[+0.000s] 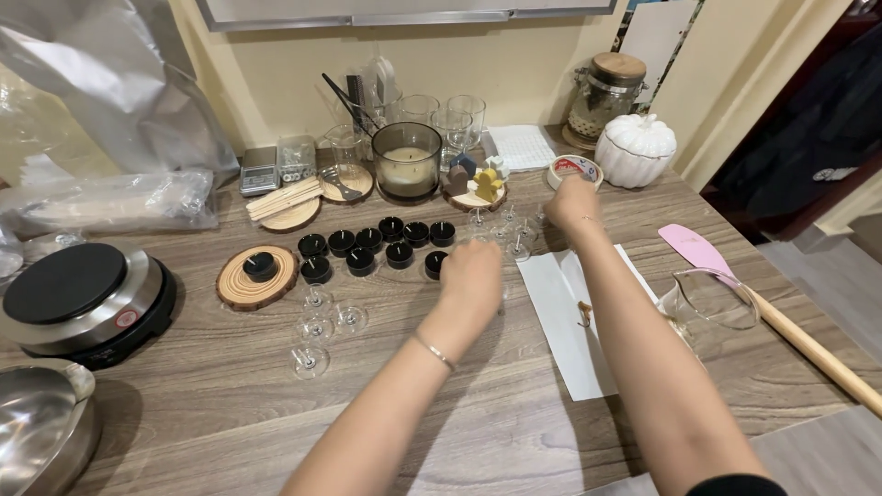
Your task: Organizing candle containers, pouring liquid from a beaker, and cleaning tools with a tissue.
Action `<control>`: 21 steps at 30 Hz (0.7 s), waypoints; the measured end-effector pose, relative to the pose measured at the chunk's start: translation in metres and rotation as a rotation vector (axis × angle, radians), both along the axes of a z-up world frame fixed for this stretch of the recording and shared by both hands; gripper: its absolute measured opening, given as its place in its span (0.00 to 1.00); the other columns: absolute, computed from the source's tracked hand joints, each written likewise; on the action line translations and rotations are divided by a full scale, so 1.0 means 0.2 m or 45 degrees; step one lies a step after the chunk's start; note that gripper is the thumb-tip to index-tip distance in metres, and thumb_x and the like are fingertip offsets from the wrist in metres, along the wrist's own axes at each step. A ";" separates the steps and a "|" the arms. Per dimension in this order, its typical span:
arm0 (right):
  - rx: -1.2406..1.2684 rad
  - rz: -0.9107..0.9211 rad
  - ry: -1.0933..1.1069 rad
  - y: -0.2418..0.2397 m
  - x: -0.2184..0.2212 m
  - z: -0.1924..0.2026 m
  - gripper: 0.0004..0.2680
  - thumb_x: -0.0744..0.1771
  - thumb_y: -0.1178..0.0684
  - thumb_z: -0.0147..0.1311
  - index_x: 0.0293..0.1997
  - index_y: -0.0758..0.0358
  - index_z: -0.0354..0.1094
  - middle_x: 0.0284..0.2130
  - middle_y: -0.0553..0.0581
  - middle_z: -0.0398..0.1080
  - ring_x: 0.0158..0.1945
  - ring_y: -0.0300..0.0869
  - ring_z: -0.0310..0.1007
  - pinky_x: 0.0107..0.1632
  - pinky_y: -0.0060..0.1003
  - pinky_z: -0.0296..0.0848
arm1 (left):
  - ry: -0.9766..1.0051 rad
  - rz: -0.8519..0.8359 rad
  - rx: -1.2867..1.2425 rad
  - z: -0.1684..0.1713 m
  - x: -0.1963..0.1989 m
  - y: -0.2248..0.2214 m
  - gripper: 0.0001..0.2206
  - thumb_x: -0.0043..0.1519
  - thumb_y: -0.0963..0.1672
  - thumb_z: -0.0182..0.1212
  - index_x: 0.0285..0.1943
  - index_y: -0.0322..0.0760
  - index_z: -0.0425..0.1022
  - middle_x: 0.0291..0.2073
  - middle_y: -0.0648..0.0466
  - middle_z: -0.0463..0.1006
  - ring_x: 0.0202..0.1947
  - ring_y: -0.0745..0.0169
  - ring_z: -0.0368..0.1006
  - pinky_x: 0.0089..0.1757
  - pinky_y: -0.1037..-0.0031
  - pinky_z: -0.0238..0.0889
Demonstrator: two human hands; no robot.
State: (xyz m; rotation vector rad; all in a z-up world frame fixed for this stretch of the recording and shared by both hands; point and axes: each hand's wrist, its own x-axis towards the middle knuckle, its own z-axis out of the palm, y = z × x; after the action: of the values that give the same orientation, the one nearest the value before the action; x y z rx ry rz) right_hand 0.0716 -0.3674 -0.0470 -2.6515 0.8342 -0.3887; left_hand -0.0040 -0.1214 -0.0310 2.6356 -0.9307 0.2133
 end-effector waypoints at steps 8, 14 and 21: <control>0.021 0.032 0.024 0.19 -0.19 0.16 0.11 0.63 0.52 0.61 0.40 0.73 0.76 0.40 0.75 0.74 0.47 0.61 0.76 0.52 0.49 0.74 | -0.025 0.046 -0.185 0.00 0.05 0.01 0.06 0.54 0.34 0.59 0.33 0.28 0.82 0.33 0.37 0.81 0.37 0.40 0.81 0.36 0.62 0.77; -0.069 0.540 -0.049 0.65 -0.54 0.42 0.09 0.64 0.50 0.60 0.40 0.65 0.78 0.35 0.66 0.78 0.39 0.54 0.79 0.47 0.46 0.76 | -0.073 0.151 -0.443 0.22 -0.09 0.49 0.15 0.58 0.41 0.63 0.50 0.22 0.75 0.48 0.31 0.75 0.40 0.36 0.78 0.40 0.59 0.74; 0.033 1.357 -0.037 1.30 -0.55 0.35 0.06 0.65 0.54 0.57 0.40 0.63 0.77 0.36 0.60 0.77 0.40 0.47 0.78 0.47 0.39 0.76 | 0.046 0.592 -0.275 0.24 -0.20 1.13 0.09 0.61 0.41 0.61 0.46 0.33 0.81 0.39 0.38 0.82 0.40 0.43 0.81 0.46 0.58 0.73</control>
State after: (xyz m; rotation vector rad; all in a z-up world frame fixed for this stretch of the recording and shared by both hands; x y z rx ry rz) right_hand -0.0385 -0.1069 0.0222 -2.6072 -0.6101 -0.1162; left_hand -0.0438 0.1038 0.0160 2.5994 -0.2521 0.3534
